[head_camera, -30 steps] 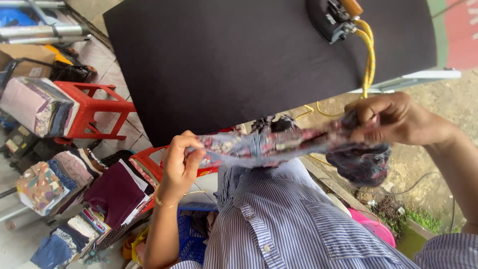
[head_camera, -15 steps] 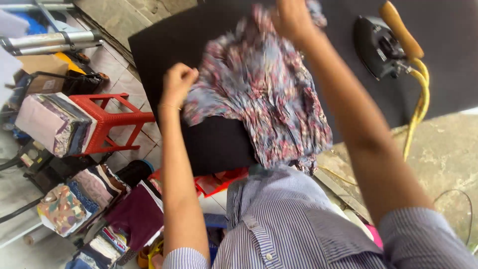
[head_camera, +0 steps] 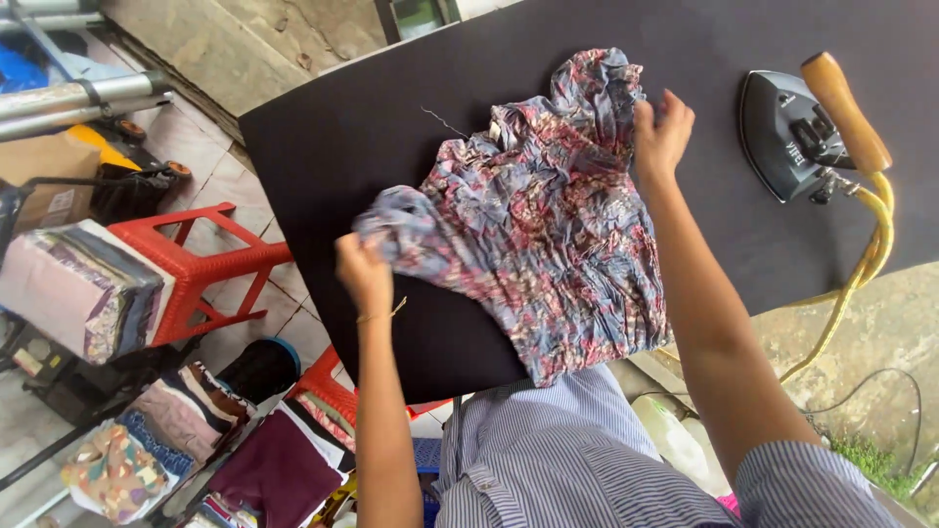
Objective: The person irons a floral-patterned dress on a black ironing board. They smooth the fabric with their hands, use a steam iron to press the garment, and repeatedly reposition the dress to iron different sections.
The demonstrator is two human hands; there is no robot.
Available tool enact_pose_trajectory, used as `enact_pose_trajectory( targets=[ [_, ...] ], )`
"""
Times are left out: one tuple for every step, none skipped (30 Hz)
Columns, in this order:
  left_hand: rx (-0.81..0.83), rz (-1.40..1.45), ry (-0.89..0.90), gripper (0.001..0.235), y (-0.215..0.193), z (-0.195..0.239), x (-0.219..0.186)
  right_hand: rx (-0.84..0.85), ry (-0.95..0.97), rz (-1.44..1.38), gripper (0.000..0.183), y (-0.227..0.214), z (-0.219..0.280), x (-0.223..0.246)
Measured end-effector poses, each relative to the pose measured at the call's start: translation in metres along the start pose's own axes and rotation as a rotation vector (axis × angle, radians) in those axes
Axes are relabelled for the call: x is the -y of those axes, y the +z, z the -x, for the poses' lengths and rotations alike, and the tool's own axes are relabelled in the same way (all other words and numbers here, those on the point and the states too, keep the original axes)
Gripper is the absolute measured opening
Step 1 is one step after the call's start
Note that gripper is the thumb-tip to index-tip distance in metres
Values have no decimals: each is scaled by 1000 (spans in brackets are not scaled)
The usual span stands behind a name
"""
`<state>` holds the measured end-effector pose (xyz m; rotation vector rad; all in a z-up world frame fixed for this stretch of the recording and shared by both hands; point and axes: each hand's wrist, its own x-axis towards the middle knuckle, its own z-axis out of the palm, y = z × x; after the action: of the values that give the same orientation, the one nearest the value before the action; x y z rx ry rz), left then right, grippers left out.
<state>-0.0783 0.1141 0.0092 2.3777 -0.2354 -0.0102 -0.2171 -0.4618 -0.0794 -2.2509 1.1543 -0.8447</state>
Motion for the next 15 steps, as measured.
enact_pose_trajectory(
  targets=[
    [-120, -62, -10, 15, -17, 0, 14, 161, 1, 90, 38, 22, -17, -16],
    [-244, -128, -18, 16, -36, -2, 29, 323, 1, 175, 50, 47, -33, -30],
    [-240, -131, -19, 16, -43, -1, 52, 325, 5, 176, 50, 37, -42, -23],
    [-295, -193, -12, 19, -52, 0, 76, 213, 40, 116, 24, 28, -50, -15],
    [-351, -255, -5, 21, -61, 0, 99, 101, 75, 56, 4, 19, -58, -7],
    [-344, -258, -2, 21, -65, 4, 119, 102, 81, 58, 4, 7, -56, -23],
    [-254, -327, -43, 18, -70, 7, 139, 100, 134, 16, 8, -5, -55, -38],
    [-164, -396, -84, 23, -74, 10, 158, 98, 187, -26, 14, -17, -54, -54],
    [-158, -399, -81, 23, -71, 11, 130, 98, 193, -23, 14, -23, -44, -59],
    [-140, -544, -233, 28, -67, 12, 101, 232, 273, -109, 22, -30, -34, -63],
    [-120, -688, -386, 41, -64, 13, 74, 365, 351, -197, 30, -37, -23, -67],
    [-119, -688, -383, 41, -47, 3, 32, 363, 352, -197, 30, -45, -28, -53],
    [-202, -509, -89, 31, -30, -6, -10, 358, 331, -136, 32, -53, -32, -38],
    [-277, -325, 196, 26, -14, -9, -50, 360, 310, -75, 34, -62, -32, -25],
    [-274, -328, 193, 26, 25, -9, -82, 365, 312, -73, 34, -66, -34, -18]
  ],
)
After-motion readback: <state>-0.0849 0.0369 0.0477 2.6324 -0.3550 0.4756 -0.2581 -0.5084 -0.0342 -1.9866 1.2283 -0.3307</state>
